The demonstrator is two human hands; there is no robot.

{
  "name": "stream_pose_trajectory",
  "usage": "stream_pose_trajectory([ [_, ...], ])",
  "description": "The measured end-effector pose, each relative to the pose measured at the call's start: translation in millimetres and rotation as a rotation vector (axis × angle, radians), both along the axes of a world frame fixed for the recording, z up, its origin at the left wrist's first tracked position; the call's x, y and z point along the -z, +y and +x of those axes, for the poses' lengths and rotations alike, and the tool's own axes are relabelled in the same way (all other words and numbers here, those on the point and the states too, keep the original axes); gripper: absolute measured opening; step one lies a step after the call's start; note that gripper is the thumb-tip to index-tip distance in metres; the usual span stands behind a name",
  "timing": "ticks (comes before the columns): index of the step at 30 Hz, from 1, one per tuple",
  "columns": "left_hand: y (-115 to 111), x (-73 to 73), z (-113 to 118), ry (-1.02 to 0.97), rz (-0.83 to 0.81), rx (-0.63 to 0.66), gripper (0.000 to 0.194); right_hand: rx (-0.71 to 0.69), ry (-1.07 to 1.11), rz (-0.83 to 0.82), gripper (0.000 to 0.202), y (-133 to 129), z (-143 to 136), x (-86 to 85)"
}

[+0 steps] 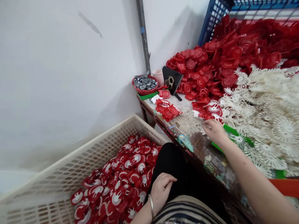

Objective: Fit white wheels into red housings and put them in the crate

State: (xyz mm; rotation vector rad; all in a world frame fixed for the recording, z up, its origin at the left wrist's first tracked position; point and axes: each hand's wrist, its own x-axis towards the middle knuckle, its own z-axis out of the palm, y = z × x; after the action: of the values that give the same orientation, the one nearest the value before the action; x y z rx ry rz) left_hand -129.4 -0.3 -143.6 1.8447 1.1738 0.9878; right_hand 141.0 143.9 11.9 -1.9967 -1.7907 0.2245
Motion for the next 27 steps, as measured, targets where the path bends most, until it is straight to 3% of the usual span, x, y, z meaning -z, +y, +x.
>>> stream_pose_trajectory([
  [3, 2, 4.3, -3, -0.025, 0.056, 0.018, 0.024, 0.105, -0.083, -0.012, 0.022, 27, 12, 0.7],
  [7, 5, 8.5, -6, -0.059, 0.091, 0.034, 0.024, 0.221, -0.072, -0.045, 0.019, 37, 29, -0.4],
  [11, 6, 10.0, -6, -0.071, 0.082, 0.053, 0.024, 0.306, 0.103, 0.005, 0.005, 40, 48, -6.7],
  [14, 6, 10.5, -6, -0.07, 0.062, 0.055, 0.024, 0.356, 0.335, 0.1, 0.012, 37, 56, -12.7],
  [21, 4, 8.7, -7, -0.064, -0.054, 0.036, 0.02, 0.283, 0.933, 0.222, 0.036, 5, 41, -12.4],
  [27, 2, -8.8, -2, -0.119, -0.356, -0.02, 0.017, 0.184, 1.123, 0.186, 0.043, -47, 17, -9.3],
])
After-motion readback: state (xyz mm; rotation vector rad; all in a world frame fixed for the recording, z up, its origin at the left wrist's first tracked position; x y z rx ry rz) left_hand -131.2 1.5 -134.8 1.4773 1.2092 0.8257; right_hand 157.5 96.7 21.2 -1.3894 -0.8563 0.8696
